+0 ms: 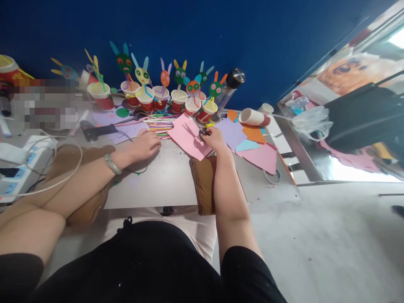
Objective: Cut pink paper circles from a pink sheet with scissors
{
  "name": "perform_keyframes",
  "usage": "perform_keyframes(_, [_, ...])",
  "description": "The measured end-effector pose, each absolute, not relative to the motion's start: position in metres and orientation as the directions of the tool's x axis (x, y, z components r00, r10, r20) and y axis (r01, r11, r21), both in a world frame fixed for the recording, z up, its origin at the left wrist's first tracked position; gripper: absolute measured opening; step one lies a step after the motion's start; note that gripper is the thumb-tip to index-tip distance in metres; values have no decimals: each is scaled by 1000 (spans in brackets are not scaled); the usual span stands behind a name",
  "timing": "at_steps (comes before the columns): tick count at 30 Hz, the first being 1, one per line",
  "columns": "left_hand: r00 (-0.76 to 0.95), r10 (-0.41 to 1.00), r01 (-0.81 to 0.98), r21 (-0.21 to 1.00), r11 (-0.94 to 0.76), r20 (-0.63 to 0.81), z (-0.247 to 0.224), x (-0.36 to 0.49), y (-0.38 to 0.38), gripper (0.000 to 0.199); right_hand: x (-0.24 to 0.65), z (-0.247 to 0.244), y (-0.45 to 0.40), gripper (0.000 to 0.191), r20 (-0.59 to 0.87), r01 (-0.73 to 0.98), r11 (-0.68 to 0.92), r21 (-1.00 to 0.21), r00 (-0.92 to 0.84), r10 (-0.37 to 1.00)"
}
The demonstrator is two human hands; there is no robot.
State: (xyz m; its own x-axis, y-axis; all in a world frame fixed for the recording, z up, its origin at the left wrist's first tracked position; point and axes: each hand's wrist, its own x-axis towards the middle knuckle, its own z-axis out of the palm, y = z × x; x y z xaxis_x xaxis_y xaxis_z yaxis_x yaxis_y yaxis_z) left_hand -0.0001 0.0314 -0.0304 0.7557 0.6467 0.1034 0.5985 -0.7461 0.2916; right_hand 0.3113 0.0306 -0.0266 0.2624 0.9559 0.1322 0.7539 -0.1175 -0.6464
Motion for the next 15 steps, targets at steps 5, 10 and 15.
perform_keyframes(5, [737,666,581,396,-711,113,-34,1,29,22,304,-39,35,30,86,766,-144,-627,252,964])
perform_keyframes(10, [545,802,447,724,-526,246,-47,3,37,69,297,-16,24,25,208,714,58,-698,124,970])
perform_keyframes(15, [284,899,197,898,-394,332,-41,2,47,115,273,20,6,23,251,595,285,-751,-142,958])
